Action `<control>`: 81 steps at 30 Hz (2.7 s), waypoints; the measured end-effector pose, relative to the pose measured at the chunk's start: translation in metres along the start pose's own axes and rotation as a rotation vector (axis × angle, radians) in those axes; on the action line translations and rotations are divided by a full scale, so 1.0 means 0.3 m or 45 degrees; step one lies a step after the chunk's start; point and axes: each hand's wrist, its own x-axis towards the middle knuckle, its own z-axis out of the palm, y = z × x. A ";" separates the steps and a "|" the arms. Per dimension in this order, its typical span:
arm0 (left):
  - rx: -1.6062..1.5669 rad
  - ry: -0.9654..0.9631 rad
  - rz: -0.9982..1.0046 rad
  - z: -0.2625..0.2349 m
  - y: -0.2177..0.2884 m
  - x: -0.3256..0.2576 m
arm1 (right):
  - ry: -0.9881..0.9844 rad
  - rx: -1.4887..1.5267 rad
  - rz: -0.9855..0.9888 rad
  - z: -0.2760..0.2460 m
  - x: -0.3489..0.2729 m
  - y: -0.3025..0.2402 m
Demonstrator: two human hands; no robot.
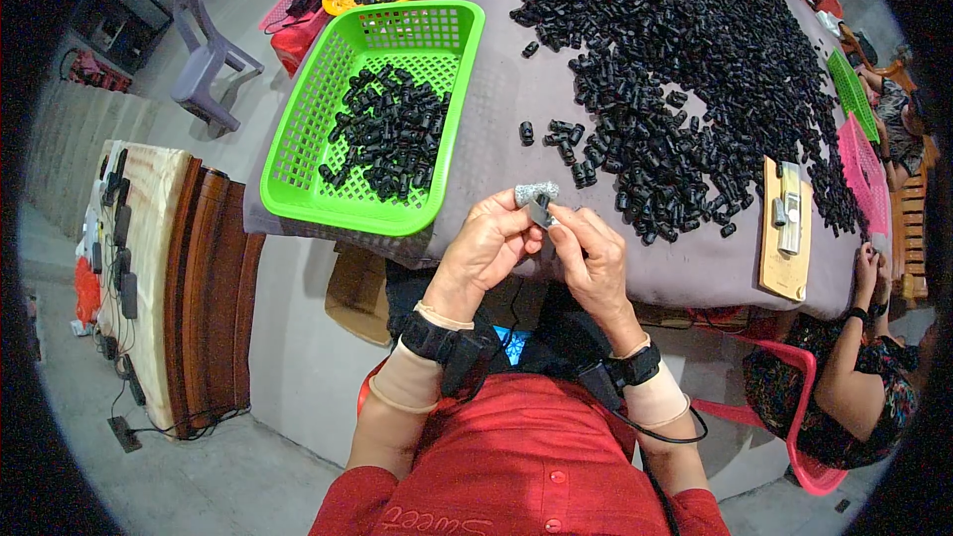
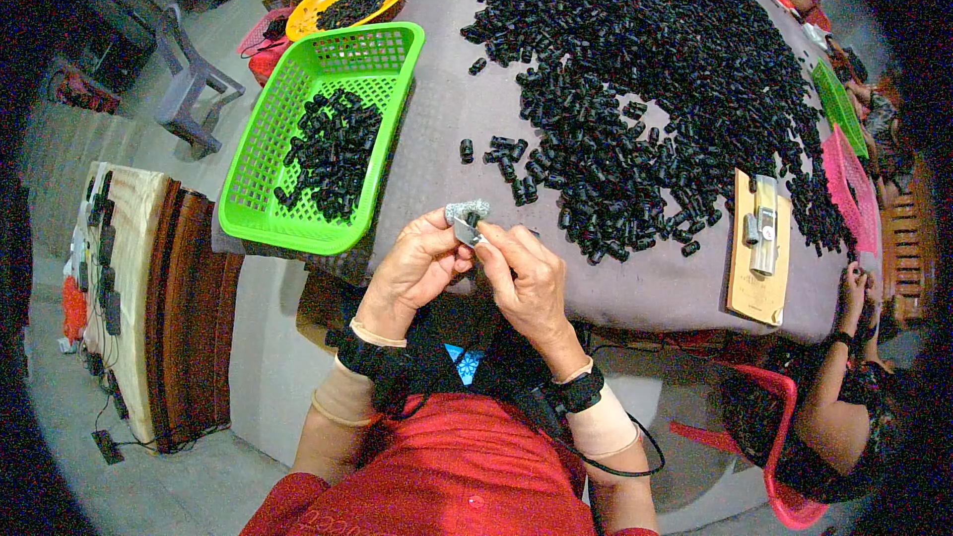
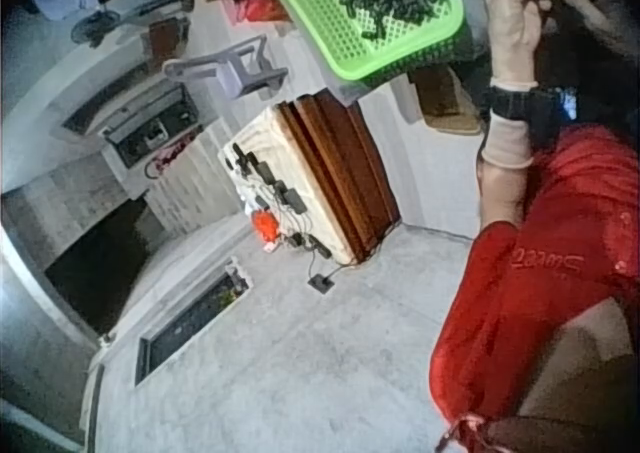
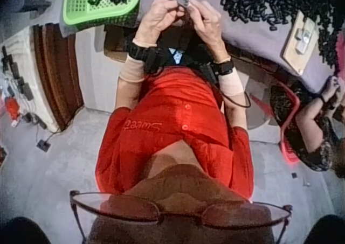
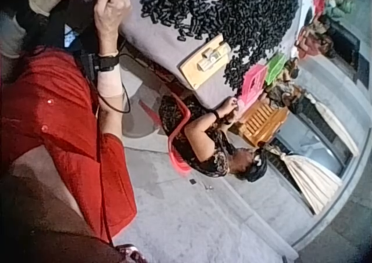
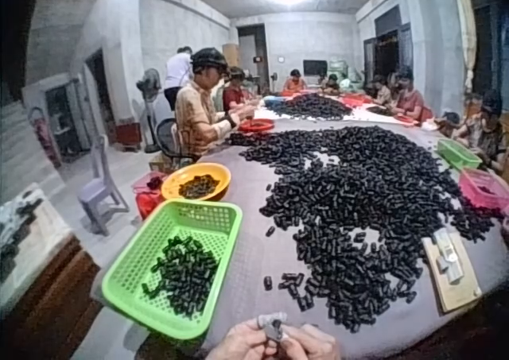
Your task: Trimming or cleaning small black plastic shoe components using a hand tool.
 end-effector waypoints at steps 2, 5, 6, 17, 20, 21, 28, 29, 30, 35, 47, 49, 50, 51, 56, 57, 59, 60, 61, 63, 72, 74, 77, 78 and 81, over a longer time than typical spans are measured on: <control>-0.009 -0.004 0.005 0.001 -0.001 0.001 | 0.000 0.006 0.009 -0.001 0.001 0.000; -0.016 -0.002 0.020 0.006 -0.002 0.001 | -0.007 -0.031 0.017 -0.006 0.005 -0.007; -0.016 -0.004 0.021 0.006 -0.002 0.003 | -0.008 -0.031 0.031 -0.006 0.007 -0.010; 0.922 0.361 0.474 0.195 0.125 -0.135 | 0.238 0.496 0.418 -0.002 -0.037 0.060; 1.069 0.532 1.009 0.196 0.326 -0.131 | 0.247 0.484 0.396 -0.007 -0.032 0.045; 1.145 0.604 1.182 0.188 0.369 -0.121 | 0.253 0.500 0.389 -0.005 -0.027 0.048; 1.529 0.324 0.978 0.159 0.105 -0.035 | 0.378 0.822 0.636 -0.020 -0.019 0.023; 1.624 0.328 0.807 0.167 0.055 -0.019 | 0.377 0.815 0.637 -0.024 -0.019 0.022; 1.706 0.284 0.818 0.155 0.003 0.015 | 0.399 0.843 0.642 -0.028 -0.020 0.023; 2.048 0.211 0.776 0.151 -0.079 0.073 | 0.444 0.951 0.644 -0.028 -0.016 0.031; 1.967 0.168 0.920 0.101 -0.050 0.062 | 0.351 0.651 0.567 -0.020 -0.020 0.070; 2.012 0.088 0.884 0.085 -0.040 0.061 | 0.345 0.523 0.576 -0.015 -0.017 0.059; 2.012 0.088 0.885 0.073 -0.045 0.068 | 0.346 0.522 0.575 -0.015 -0.017 0.061; 1.821 0.167 0.811 0.066 -0.046 0.072 | 0.339 0.525 0.593 -0.013 -0.017 0.063; 0.783 0.134 0.233 0.073 -0.022 0.039 | 0.254 0.351 0.403 -0.001 -0.007 0.063; 0.782 0.136 0.235 0.070 -0.021 0.038 | 0.251 0.351 0.402 -0.003 -0.006 0.054; 0.623 0.038 0.260 0.062 -0.019 0.036 | 0.150 0.486 0.541 -0.013 -0.007 0.027; 0.622 0.038 0.260 0.065 -0.017 0.034 | 0.129 0.489 0.531 -0.018 -0.008 0.032; 0.539 0.044 0.230 0.068 -0.011 0.031 | 0.128 0.487 0.531 -0.024 -0.010 0.040; 0.455 0.048 0.197 0.072 0.000 0.024 | 0.008 0.568 0.460 -0.034 -0.014 0.057; 0.527 -0.035 0.191 0.064 0.011 0.024 | -0.029 0.604 0.435 -0.031 -0.016 0.063; 0.481 -0.011 0.161 0.060 0.007 0.020 | -0.015 0.575 0.426 -0.026 -0.017 0.063; 0.423 0.004 0.109 0.049 -0.009 0.020 | -0.007 0.568 0.478 -0.030 -0.016 0.050; 0.422 0.003 0.108 0.048 -0.012 0.020 | -0.004 0.588 0.539 -0.034 -0.015 0.045; 0.377 -0.058 0.040 0.044 -0.014 0.020 | 0.083 0.629 0.558 -0.031 -0.012 0.046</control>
